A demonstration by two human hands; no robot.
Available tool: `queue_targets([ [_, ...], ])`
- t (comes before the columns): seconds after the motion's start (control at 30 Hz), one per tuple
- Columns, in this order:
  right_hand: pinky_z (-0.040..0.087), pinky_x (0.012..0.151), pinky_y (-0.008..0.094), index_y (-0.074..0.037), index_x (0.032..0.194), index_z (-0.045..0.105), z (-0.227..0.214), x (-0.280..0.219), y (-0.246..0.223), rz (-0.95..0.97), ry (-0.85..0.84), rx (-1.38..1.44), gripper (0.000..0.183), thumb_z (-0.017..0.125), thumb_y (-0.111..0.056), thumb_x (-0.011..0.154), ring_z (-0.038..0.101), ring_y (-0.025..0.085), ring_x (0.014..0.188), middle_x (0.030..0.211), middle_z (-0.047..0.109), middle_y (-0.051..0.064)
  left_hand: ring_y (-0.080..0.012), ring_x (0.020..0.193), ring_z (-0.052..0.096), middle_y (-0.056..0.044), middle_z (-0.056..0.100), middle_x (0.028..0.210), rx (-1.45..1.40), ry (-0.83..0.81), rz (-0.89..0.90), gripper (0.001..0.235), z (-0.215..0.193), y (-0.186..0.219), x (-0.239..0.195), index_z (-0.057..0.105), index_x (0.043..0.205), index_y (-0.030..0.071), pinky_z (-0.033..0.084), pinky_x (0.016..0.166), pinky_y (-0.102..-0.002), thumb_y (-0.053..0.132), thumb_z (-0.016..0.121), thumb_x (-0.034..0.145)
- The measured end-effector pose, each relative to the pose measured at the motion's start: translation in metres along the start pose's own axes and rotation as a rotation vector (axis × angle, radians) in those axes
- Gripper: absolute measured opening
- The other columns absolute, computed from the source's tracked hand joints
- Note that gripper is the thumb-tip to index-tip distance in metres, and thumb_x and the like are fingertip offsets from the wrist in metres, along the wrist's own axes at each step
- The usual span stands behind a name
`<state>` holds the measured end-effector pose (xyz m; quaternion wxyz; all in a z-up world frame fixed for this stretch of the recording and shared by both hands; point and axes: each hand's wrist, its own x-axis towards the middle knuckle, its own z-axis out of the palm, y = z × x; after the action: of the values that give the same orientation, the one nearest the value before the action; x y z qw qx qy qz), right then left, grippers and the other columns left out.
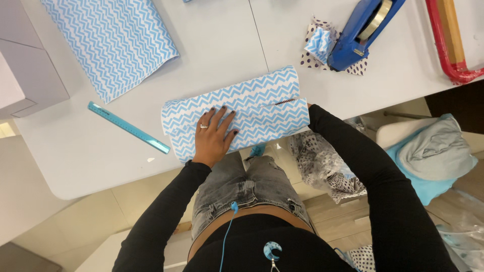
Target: The person wraps several white gift boxes using blue and white patterned paper, securing the edges with pieces of adhesive tape.
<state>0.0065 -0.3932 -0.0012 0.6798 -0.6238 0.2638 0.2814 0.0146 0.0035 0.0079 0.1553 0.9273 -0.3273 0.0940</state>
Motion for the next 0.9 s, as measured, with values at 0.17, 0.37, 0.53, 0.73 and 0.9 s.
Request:
queue_targets([
  [0.17,0.065,0.066,0.057,-0.022,0.145,0.067,-0.006,0.009,0.004,0.011,-0.021,-0.078,0.047,0.076,-0.03,0.1,0.08,0.034,0.097,0.118,0.079,0.011,-0.0328,0.146,0.051,-0.005,0.056,0.155,0.01,-0.004,-0.021,0.051,0.002,0.0,-0.003,0.06,0.156,0.028,0.039,0.123,-0.05,0.055,0.052,0.114],
  [0.37,0.065,0.062,0.059,-0.024,0.144,0.068,-0.005,0.008,-0.002,0.006,-0.047,-0.174,0.045,0.075,-0.032,0.101,0.08,0.033,0.094,0.116,0.079,0.008,-0.0332,0.147,0.049,-0.006,0.055,0.156,-0.001,0.001,-0.047,0.05,0.002,0.003,-0.003,0.059,0.157,0.028,0.038,0.123,-0.05,0.054,0.05,0.115],
  [0.53,0.064,0.058,0.06,-0.026,0.144,0.068,-0.005,0.007,-0.025,-0.005,-0.125,-0.283,0.044,0.074,-0.033,0.101,0.081,0.033,0.092,0.115,0.08,0.007,-0.0332,0.147,0.05,-0.005,0.056,0.154,-0.015,0.002,-0.124,0.047,0.004,0.011,-0.007,0.061,0.154,0.027,0.037,0.124,-0.051,0.051,0.052,0.115],
  [0.73,0.054,0.107,0.042,-0.018,0.13,0.077,0.066,0.001,-0.026,-1.289,0.503,-1.199,0.037,0.068,-0.013,0.094,0.075,0.027,0.118,0.127,0.077,0.001,-0.0355,0.146,0.055,-0.005,0.058,0.156,-0.046,0.091,-0.154,0.047,0.012,0.024,-0.008,0.059,0.156,0.025,0.042,0.123,-0.052,0.036,0.057,0.111],
  [0.9,0.024,0.13,0.056,-0.007,0.169,0.041,0.162,0.006,0.01,-1.174,0.118,-1.374,0.058,0.051,-0.018,0.112,0.033,0.036,0.162,0.178,0.035,0.015,-0.0331,0.151,0.052,-0.007,0.056,0.159,-0.066,0.09,-0.199,0.05,0.019,0.029,-0.013,0.049,0.16,0.018,0.04,0.128,-0.051,0.03,0.055,0.112],
])
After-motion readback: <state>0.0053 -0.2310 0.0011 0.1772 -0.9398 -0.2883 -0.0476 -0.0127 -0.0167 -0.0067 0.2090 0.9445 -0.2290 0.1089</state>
